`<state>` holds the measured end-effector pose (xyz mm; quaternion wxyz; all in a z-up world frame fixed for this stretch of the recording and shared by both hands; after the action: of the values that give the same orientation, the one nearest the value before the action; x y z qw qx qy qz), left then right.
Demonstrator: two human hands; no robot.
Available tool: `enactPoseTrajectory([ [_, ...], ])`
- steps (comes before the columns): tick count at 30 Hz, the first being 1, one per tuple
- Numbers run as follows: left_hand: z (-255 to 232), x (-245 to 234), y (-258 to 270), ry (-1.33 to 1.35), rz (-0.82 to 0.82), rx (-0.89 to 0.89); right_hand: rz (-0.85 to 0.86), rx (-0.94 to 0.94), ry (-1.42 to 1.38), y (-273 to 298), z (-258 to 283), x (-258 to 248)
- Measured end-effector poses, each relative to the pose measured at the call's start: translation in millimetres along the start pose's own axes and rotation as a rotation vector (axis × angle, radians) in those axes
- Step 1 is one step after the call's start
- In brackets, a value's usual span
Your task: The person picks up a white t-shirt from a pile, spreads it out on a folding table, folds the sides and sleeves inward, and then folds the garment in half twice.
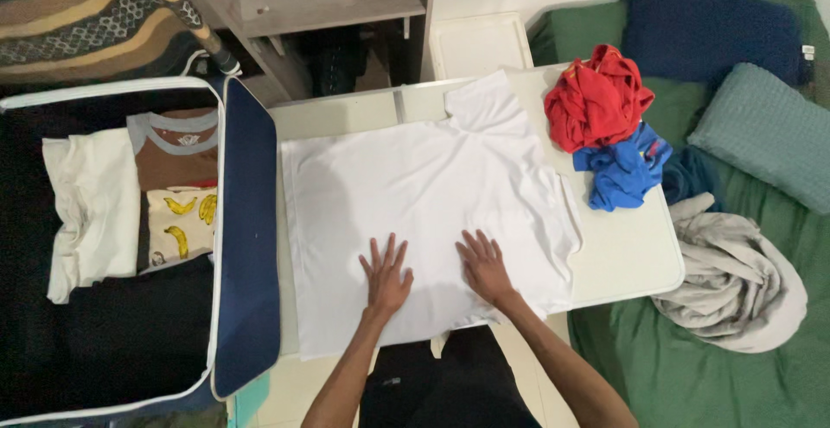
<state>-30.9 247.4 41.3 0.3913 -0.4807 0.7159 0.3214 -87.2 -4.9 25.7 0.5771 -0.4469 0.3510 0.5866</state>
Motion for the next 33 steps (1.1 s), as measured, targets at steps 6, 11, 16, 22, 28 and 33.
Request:
enactPoseTrajectory([
  [6,86.8,-15.2,42.9,-0.078,-0.139,-0.172,-0.215,0.297,0.010,55.4,-101.6,-57.8],
  [11,115.0,-15.0,82.8,-0.167,-0.169,-0.350,-0.320,0.337,-0.027,94.7,-122.8,-83.0],
  [16,63.9,15.6,127.3,-0.106,-0.180,-0.188,-0.433,0.564,-0.067,145.1,-106.6,-73.2],
  [22,14.9,41.4,177.3,-0.011,-0.182,-0.254,-0.491,0.921,-0.006,181.6,-97.2,-57.5],
  [28,14.4,30.7,213.5,0.067,-0.205,-0.439,-0.453,1.356,-0.293,195.4,-81.2,-32.9],
  [33,17.1,23.6,217.8,0.130,-0.177,-0.417,-0.301,1.950,-1.503,199.7,-72.7,8.5],
])
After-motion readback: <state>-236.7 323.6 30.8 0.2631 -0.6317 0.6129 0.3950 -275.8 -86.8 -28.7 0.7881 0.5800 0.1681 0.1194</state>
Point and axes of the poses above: each hand's wrist, its own y-axis away from the middle knuckle, its own x-axis out of the palm, z = x × y, the point moved 3 cm from there along -y, towards the middle knuckle, and after that the axes turned 8 degrees about -z, right-handed, at the moved point
